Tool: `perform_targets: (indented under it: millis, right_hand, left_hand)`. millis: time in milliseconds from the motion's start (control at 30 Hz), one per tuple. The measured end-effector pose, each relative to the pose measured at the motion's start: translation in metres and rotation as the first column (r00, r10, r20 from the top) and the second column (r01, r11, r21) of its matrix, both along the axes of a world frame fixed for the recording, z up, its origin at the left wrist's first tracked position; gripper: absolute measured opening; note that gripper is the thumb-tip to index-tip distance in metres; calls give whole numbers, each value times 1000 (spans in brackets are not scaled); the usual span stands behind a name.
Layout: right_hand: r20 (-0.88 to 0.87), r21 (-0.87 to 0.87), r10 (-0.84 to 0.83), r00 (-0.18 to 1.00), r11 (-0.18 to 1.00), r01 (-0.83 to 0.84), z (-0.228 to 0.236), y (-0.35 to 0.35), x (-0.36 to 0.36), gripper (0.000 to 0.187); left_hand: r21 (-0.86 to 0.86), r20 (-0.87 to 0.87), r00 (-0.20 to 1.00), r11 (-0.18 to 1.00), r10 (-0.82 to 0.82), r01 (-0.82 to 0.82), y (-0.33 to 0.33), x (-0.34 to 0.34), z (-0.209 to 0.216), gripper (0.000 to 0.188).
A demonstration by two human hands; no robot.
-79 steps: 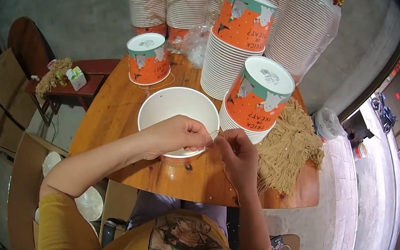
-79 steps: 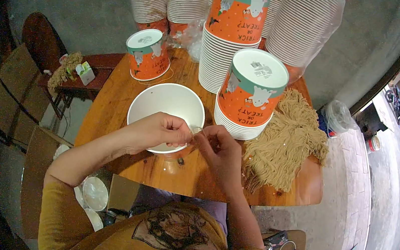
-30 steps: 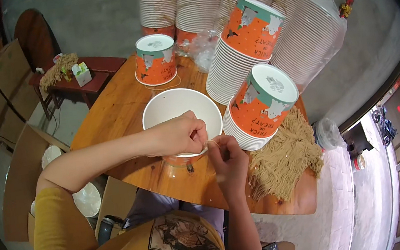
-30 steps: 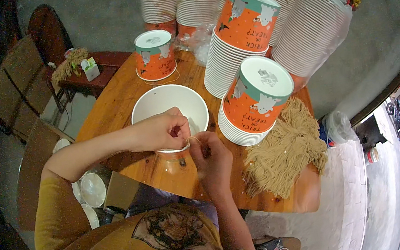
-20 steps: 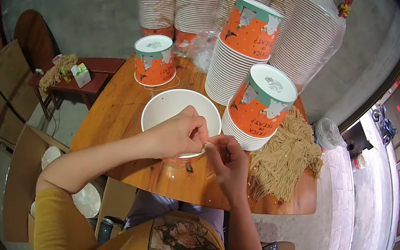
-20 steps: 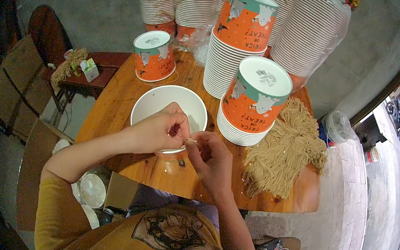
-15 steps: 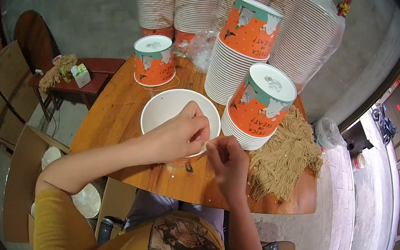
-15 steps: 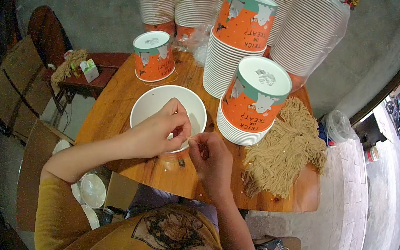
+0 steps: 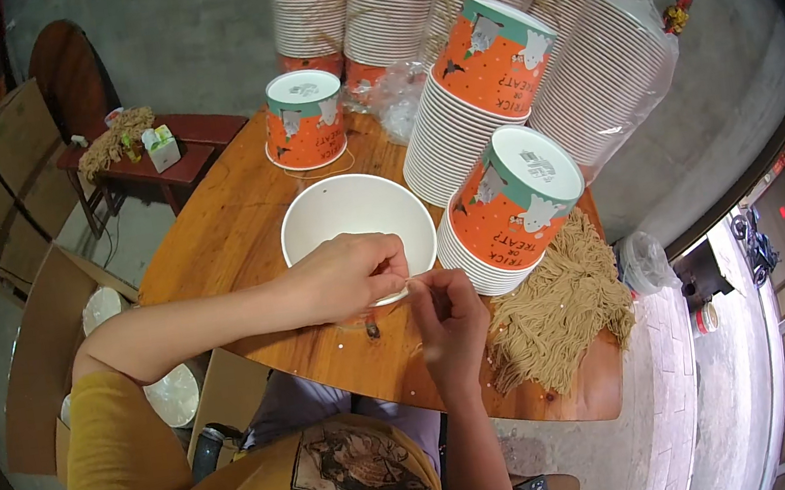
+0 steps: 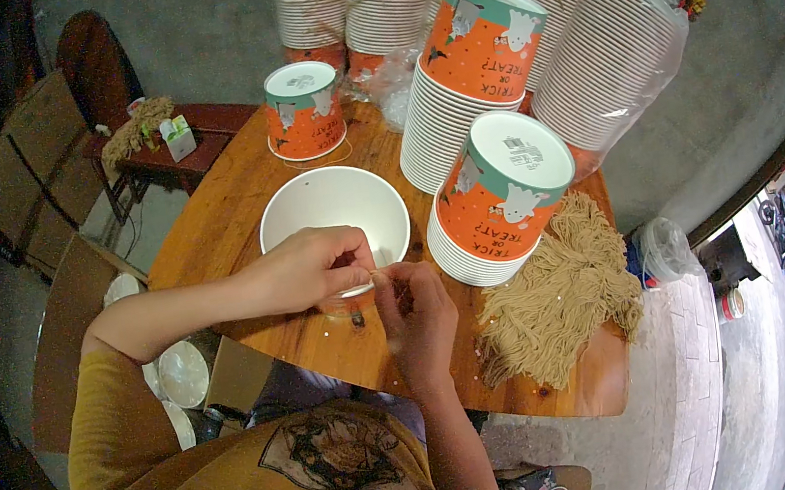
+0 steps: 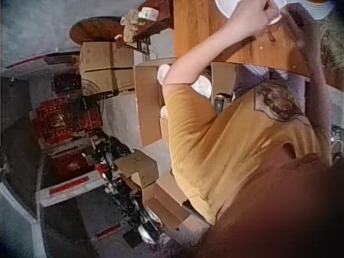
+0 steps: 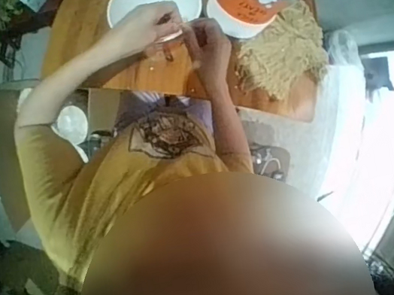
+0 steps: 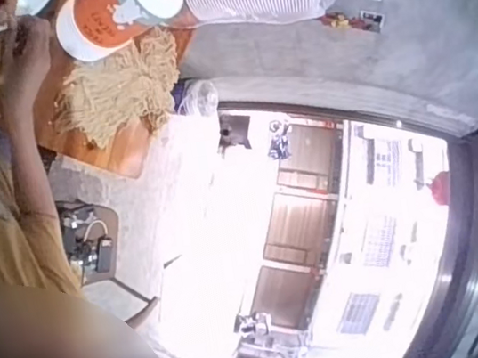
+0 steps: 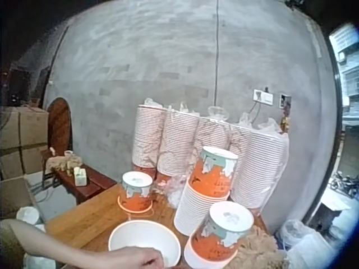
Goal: Inserting thin wooden sticks into holes in printed paper cups as part of a manual assembly or packaging process.
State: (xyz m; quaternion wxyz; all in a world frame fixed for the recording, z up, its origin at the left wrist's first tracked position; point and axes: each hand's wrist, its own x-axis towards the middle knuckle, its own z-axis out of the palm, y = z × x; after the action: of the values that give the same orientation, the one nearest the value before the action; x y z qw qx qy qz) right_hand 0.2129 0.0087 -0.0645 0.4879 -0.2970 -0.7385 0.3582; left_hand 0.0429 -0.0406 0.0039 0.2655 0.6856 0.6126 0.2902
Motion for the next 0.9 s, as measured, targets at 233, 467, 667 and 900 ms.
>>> perform_targets:
  millis: [233,467,667,900]
  right_hand:
    - [46,-12,-18,999,1000,18,1,-1,1,15]
    - [36,-8,-6,999,1000,6,2,-4,1,17]
    - [44,35,-13,999,999,12,4,-2,1,16]
    - [49,33,-6,999,999,5,3,-2,0,16]
  left_hand:
    - [-40,205,978,999,40,-33,2,-1,-8,13]
    - [-64,299,951,996,72,-56,4,0,-12,14]
    - [-187,229,971,982,65,-21,6,-4,-5,10]
    - [-156,273,961,988,40,3,6,-4,-8,10]
